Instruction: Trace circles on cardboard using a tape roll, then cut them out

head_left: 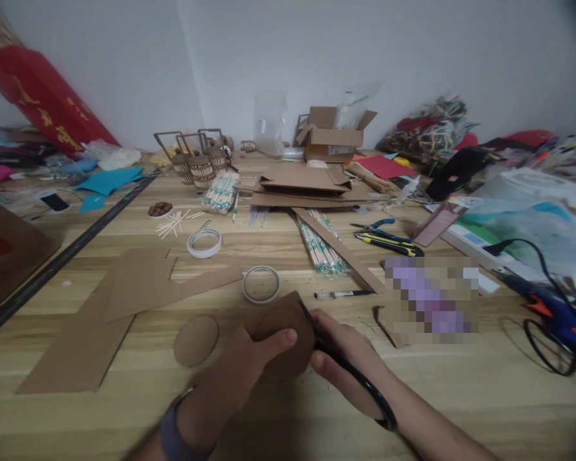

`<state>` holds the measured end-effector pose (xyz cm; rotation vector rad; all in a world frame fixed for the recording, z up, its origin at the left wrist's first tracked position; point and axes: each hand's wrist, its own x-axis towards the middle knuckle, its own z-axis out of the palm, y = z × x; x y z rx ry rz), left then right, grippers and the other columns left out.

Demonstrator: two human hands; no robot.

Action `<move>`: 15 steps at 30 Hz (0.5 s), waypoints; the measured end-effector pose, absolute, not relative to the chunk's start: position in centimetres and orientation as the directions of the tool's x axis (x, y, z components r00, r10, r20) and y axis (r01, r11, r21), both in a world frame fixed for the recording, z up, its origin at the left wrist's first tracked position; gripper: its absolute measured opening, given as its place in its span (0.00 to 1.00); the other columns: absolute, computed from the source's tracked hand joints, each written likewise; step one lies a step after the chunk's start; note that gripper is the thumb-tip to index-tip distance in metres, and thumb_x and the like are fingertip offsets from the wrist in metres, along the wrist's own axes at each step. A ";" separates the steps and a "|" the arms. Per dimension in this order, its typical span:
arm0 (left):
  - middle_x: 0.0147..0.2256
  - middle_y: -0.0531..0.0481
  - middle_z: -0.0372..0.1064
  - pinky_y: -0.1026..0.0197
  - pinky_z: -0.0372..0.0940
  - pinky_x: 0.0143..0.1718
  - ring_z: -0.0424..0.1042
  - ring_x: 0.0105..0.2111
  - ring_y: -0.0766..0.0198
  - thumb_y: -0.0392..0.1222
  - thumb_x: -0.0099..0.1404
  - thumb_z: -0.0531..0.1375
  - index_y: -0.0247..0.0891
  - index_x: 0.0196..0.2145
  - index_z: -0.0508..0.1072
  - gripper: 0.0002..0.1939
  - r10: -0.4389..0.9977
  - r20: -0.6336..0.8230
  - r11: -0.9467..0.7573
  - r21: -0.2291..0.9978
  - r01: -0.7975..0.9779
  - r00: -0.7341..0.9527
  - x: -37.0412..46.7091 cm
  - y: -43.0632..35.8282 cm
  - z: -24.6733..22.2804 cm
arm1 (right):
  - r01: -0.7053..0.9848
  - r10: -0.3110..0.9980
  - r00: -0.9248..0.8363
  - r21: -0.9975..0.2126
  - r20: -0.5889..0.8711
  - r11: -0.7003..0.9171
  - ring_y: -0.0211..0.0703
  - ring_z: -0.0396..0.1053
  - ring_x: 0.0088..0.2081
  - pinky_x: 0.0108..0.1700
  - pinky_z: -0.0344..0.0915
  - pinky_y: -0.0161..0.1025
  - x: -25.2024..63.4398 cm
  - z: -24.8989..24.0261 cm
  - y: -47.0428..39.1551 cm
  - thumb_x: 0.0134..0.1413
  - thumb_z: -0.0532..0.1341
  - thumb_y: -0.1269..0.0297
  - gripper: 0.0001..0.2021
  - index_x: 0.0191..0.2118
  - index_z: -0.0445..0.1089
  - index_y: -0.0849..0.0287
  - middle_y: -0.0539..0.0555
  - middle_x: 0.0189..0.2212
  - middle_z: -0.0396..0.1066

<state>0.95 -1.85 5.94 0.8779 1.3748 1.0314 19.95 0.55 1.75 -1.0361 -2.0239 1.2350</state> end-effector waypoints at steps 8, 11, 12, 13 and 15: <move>0.48 0.43 0.81 0.51 0.73 0.52 0.79 0.50 0.48 0.49 0.59 0.63 0.43 0.48 0.79 0.19 0.920 -0.391 0.387 0.895 -0.220 0.026 2.2 -2.0 2.8 | 0.416 0.899 -0.435 -0.875 0.047 0.247 0.44 0.65 0.27 0.29 0.59 0.37 19.2 0.1 -0.1 0.62 0.56 0.43 0.22 0.50 0.63 0.57 0.50 0.27 0.69; 0.50 0.43 0.80 0.51 0.72 0.54 0.78 0.52 0.48 0.50 0.57 0.65 0.42 0.46 0.80 0.20 0.932 -0.362 0.353 0.905 -0.238 0.005 2.3 -1.9 3.1 | 0.375 0.888 -0.458 -0.896 0.043 0.237 0.44 0.66 0.28 0.30 0.61 0.37 19.0 -0.2 0.0 0.60 0.57 0.43 0.23 0.51 0.63 0.57 0.51 0.29 0.70; 0.50 0.43 0.80 0.51 0.71 0.55 0.78 0.52 0.48 0.50 0.56 0.66 0.41 0.45 0.80 0.19 0.937 -0.349 0.338 0.910 -0.239 -0.006 2.3 -1.9 3.2 | 0.369 0.885 -0.465 -0.901 0.033 0.228 0.44 0.66 0.28 0.30 0.61 0.37 19.1 -0.2 0.1 0.60 0.58 0.42 0.25 0.51 0.62 0.57 0.51 0.29 0.70; 0.49 0.43 0.81 0.50 0.71 0.55 0.78 0.51 0.47 0.49 0.56 0.66 0.41 0.44 0.80 0.19 0.940 -0.342 0.327 0.914 -0.239 -0.019 2.2 -1.8 3.3 | 0.367 0.882 -0.471 -0.904 0.024 0.220 0.44 0.66 0.28 0.29 0.61 0.37 19.1 -0.2 0.1 0.59 0.59 0.40 0.26 0.52 0.62 0.57 0.50 0.29 0.70; 0.48 0.44 0.81 0.48 0.71 0.55 0.78 0.51 0.47 0.48 0.55 0.68 0.42 0.43 0.80 0.18 0.940 -0.340 0.323 0.918 -0.229 -0.039 2.0 -1.7 3.3 | 0.361 0.878 -0.479 -0.907 0.021 0.218 0.44 0.66 0.28 0.28 0.61 0.37 19.2 0.0 0.3 0.56 0.60 0.36 0.30 0.53 0.62 0.56 0.50 0.29 0.70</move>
